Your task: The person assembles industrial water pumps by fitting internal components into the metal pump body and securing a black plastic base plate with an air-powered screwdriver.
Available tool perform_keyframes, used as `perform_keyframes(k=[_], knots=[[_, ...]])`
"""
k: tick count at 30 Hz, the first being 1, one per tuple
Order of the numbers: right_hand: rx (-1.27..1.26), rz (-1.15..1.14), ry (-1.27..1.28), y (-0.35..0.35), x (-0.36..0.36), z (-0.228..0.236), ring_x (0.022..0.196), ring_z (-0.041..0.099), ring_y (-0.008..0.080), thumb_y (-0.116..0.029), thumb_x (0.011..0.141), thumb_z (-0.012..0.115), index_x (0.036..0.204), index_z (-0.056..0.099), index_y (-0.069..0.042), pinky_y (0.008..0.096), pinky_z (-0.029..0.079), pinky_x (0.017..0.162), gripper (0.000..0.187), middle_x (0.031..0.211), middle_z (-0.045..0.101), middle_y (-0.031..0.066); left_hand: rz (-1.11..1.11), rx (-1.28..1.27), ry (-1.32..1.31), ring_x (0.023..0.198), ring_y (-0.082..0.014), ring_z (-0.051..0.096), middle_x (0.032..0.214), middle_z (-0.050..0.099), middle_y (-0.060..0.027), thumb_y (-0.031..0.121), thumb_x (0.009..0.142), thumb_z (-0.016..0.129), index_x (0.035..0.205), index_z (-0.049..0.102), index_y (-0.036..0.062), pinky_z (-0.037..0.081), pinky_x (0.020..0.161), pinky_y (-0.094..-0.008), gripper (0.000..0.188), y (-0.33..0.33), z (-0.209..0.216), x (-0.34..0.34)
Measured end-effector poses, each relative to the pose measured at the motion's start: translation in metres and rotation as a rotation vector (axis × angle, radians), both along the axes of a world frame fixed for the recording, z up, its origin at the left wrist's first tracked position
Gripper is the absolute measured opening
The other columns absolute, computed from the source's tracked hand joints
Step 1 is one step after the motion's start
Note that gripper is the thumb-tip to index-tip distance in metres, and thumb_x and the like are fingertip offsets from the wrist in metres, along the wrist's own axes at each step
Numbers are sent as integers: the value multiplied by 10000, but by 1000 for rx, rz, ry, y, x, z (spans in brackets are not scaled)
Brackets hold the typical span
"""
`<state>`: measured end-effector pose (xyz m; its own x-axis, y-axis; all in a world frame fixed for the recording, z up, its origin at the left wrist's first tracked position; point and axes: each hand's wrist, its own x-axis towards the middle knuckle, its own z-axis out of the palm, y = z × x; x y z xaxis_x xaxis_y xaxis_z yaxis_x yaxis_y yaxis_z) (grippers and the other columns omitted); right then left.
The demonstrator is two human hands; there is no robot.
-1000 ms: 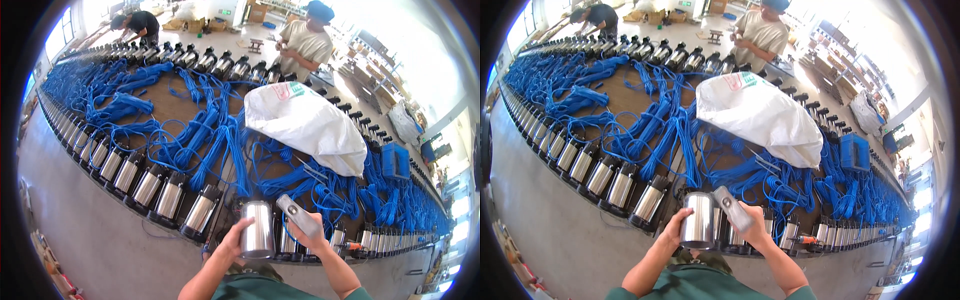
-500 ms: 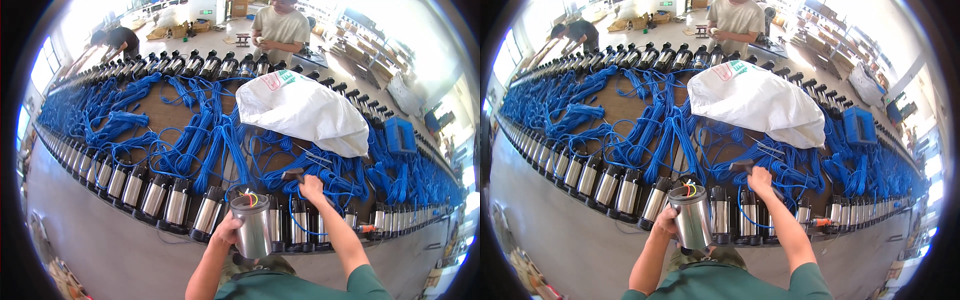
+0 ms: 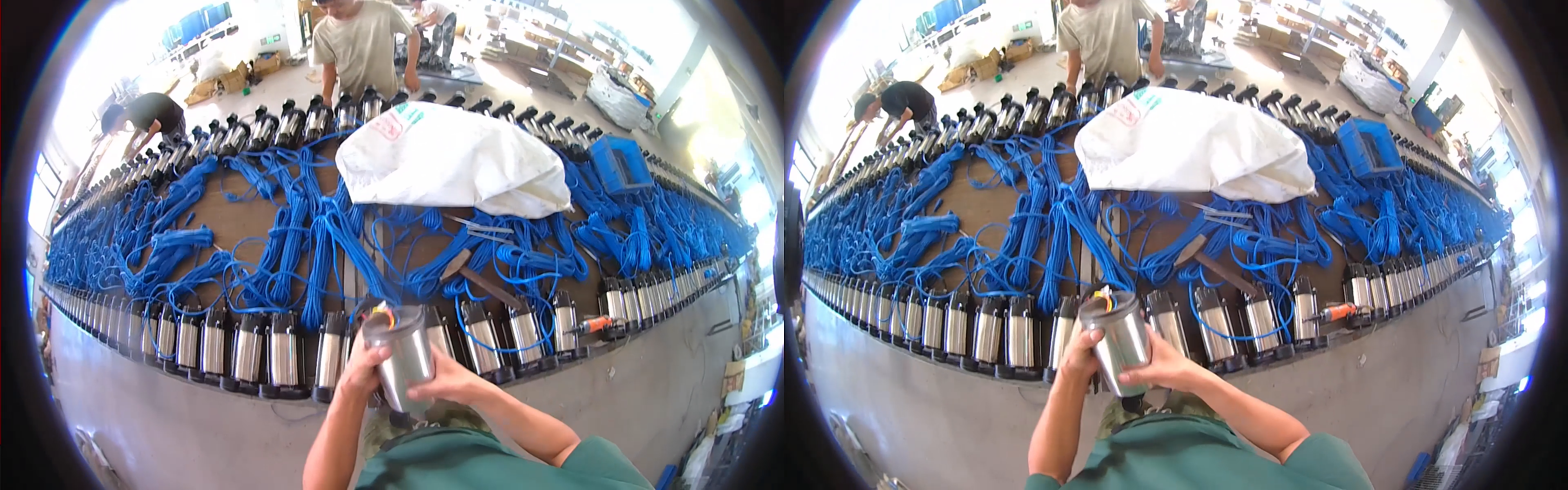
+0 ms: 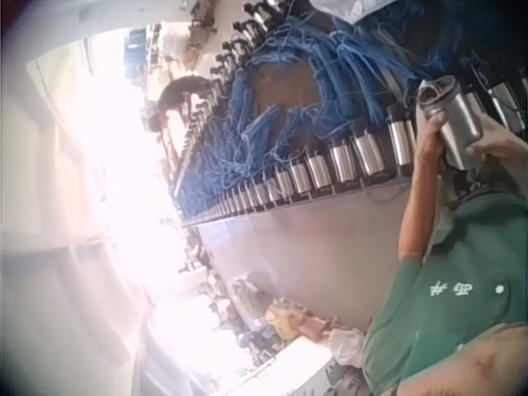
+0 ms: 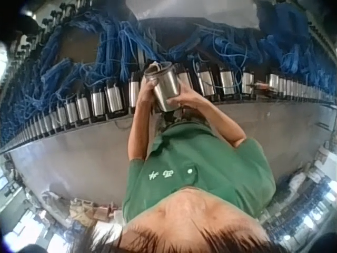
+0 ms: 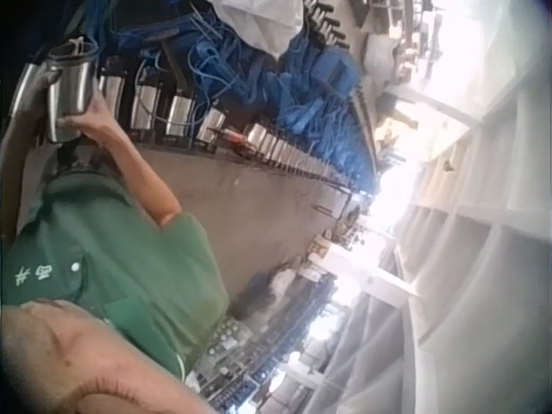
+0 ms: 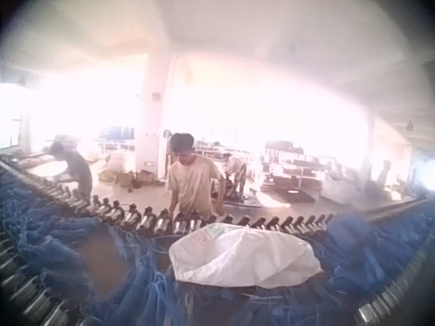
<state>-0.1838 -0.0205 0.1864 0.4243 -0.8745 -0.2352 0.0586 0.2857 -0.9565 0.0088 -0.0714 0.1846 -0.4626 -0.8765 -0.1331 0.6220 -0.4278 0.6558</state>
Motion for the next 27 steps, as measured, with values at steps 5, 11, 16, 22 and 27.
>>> perform_keyframes(k=[5, 11, 16, 22, 27], knots=[[-20, -142, 0, -6, 13, 26, 1111, 633, 177, -212, 671, 945, 1352, 524, -32, 366, 506, 992, 821, 1249, 643, 77, -66, -199, -479, 1121, -189, 630, 1199, 663, -88, 224, 704, 924, 1346, 541, -2, 509, 1000, -344, 780, -20, 43, 18], [-339, -179, 361, 9, 30, 9, 1247, 597, 350, -368, 597, 982, 1444, 443, 19, 442, 464, 1062, 1076, 1330, 614, 222, 293, -276, -790, 1107, -205, 651, 1207, 657, -110, 202, 601, 938, 1311, 551, -10, 521, 1000, -354, 836, 24, 22, 8], [-560, -510, 1035, -80, -72, -71, 1113, 623, 347, -335, 915, 730, 1218, 600, -17, 502, 498, 934, 458, 1209, 649, 180, 290, 332, 17, 1078, -283, 688, 1221, 676, -137, 315, 866, 761, 1338, 564, 24, 565, 960, -454, 589, 22, -9, 19], [-293, -233, 1646, -161, -178, -164, 921, 717, 404, -521, 892, 702, 1044, 667, -20, 519, 574, 783, 525, 984, 734, 213, 254, 667, 623, 1120, -452, 612, 1272, 585, -258, 620, 816, 716, 1353, 548, 96, 523, 982, -609, 769, -13, -15, 4], [-512, -465, 1338, -117, -159, -96, 708, 694, 357, -522, 914, 697, 799, 695, 3, 479, 539, 649, 538, 769, 705, 192, 381, 682, 565, 1148, -398, 571, 1259, 560, -209, 578, 816, 753, 1338, 524, 64, 538, 980, -522, 768, -15, -21, -1]])
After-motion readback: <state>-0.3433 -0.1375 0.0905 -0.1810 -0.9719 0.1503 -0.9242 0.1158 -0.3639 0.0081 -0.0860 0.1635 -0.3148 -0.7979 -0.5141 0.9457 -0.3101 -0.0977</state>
